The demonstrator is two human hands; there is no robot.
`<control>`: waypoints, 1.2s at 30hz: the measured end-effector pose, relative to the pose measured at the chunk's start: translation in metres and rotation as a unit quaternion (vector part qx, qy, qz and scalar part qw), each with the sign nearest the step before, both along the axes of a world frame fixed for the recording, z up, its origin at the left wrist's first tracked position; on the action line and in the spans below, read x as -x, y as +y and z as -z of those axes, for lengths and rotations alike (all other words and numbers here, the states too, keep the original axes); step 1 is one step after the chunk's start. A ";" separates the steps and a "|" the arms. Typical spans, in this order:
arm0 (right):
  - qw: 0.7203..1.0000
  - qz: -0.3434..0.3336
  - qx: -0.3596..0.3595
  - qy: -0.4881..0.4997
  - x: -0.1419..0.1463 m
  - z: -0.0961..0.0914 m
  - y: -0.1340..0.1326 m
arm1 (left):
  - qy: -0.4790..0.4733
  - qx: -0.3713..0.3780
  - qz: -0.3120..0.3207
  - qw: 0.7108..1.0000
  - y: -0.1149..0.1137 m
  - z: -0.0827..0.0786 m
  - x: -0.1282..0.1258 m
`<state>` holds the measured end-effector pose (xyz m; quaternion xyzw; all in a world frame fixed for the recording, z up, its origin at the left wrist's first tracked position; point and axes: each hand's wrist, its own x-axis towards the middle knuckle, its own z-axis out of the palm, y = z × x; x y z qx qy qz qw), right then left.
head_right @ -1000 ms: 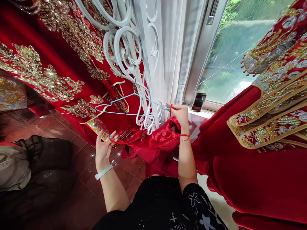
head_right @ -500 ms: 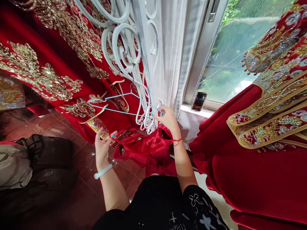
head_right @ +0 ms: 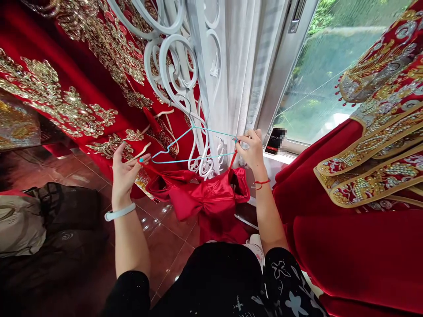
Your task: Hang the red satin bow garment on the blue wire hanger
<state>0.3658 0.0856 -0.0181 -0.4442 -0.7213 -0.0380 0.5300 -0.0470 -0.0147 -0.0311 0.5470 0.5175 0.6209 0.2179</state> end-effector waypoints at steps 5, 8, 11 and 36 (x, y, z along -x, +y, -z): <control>1.000 -0.010 0.001 -0.022 -0.007 -0.005 0.006 | 0.055 0.082 0.100 0.990 0.004 -0.029 -0.014; 0.999 -0.014 0.009 -0.032 -0.006 -0.001 0.010 | 0.100 0.123 0.152 0.976 0.006 -0.046 -0.031; 0.999 0.019 0.012 -0.034 0.009 0.007 0.008 | 0.171 0.139 0.179 0.959 0.013 -0.055 -0.046; 0.900 -0.322 0.287 -0.059 0.186 0.032 -0.042 | 0.468 0.148 0.153 0.858 -0.079 0.045 -0.077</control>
